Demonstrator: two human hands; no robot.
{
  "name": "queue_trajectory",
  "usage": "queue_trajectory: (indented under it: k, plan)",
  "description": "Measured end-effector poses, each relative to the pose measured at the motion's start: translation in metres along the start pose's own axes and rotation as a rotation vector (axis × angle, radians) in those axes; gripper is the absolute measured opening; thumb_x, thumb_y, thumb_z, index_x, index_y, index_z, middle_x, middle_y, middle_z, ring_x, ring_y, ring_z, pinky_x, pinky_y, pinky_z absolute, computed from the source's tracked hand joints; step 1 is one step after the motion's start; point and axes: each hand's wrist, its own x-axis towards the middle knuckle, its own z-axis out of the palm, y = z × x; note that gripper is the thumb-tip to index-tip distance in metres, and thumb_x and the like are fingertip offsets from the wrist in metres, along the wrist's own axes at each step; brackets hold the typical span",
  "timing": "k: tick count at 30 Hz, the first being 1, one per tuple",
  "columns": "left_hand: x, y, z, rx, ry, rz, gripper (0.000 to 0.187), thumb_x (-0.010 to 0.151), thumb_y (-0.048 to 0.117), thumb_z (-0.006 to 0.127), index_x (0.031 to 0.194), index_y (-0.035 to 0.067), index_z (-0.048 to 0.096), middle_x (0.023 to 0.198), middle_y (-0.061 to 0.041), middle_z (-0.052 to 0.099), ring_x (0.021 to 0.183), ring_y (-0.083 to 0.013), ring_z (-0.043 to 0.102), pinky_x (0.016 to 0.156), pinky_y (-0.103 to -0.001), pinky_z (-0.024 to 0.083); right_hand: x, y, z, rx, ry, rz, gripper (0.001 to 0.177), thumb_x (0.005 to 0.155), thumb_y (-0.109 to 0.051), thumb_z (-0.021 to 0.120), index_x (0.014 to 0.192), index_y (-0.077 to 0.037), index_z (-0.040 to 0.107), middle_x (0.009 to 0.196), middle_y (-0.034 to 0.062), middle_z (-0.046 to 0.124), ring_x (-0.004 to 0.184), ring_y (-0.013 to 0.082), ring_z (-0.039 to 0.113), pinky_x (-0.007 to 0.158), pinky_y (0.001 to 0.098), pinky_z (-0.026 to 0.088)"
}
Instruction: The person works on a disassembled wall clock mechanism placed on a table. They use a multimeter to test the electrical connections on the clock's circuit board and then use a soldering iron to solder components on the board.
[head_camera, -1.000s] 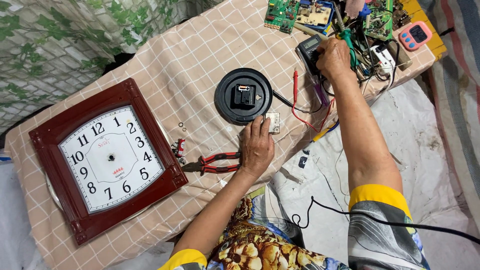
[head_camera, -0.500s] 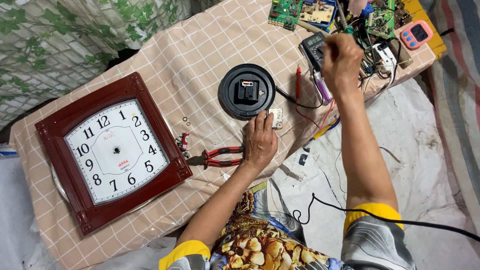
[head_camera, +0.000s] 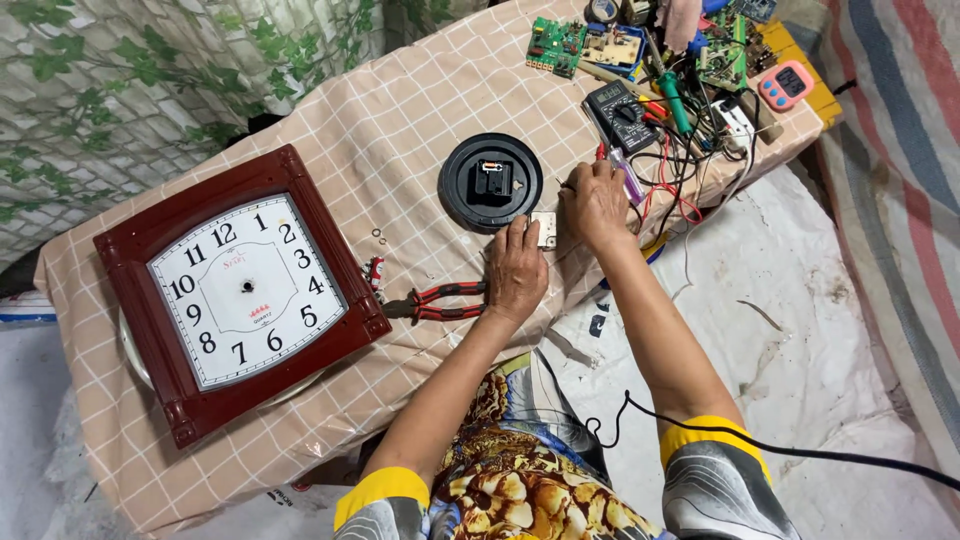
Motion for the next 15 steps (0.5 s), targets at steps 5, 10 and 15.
queue_trajectory:
  k: [5,10,15]
  plan:
    - [0.001,0.001,-0.003,0.007,0.018,0.019,0.050,0.081,0.005,0.068,0.129,-0.001,0.061,0.132,-0.021,0.055,0.117,-0.0371,0.056,0.098,-0.045,0.050,-0.015,0.009,0.015,0.082,0.159,0.024,0.036,0.084,-0.019,0.084,0.111,-0.008,0.064,0.117,0.0152,0.057,0.107,0.0439,0.060,0.079,0.0548,0.060]
    - [-0.003,0.001,0.000,0.025,0.011,0.020,0.049,0.080,0.005,0.068,0.128,0.000,0.061,0.133,-0.022,0.055,0.117,-0.0379,0.055,0.099,-0.045,0.049,-0.014,0.047,0.060,0.069,0.198,0.087,0.025,0.088,-0.016,0.076,0.110,-0.014,0.065,0.106,0.0134,0.059,0.097,0.0398,0.064,0.076,0.0521,0.060]
    - [-0.003,0.002,0.000,0.050,0.020,0.020,0.047,0.080,0.006,0.068,0.126,0.001,0.063,0.133,-0.021,0.056,0.120,-0.0368,0.055,0.099,-0.045,0.049,-0.013,0.039,0.055,0.102,0.219,0.186,0.020,0.087,-0.013,0.071,0.105,-0.009,0.067,0.098,0.0166,0.060,0.092,0.0428,0.067,0.075,0.0532,0.059]
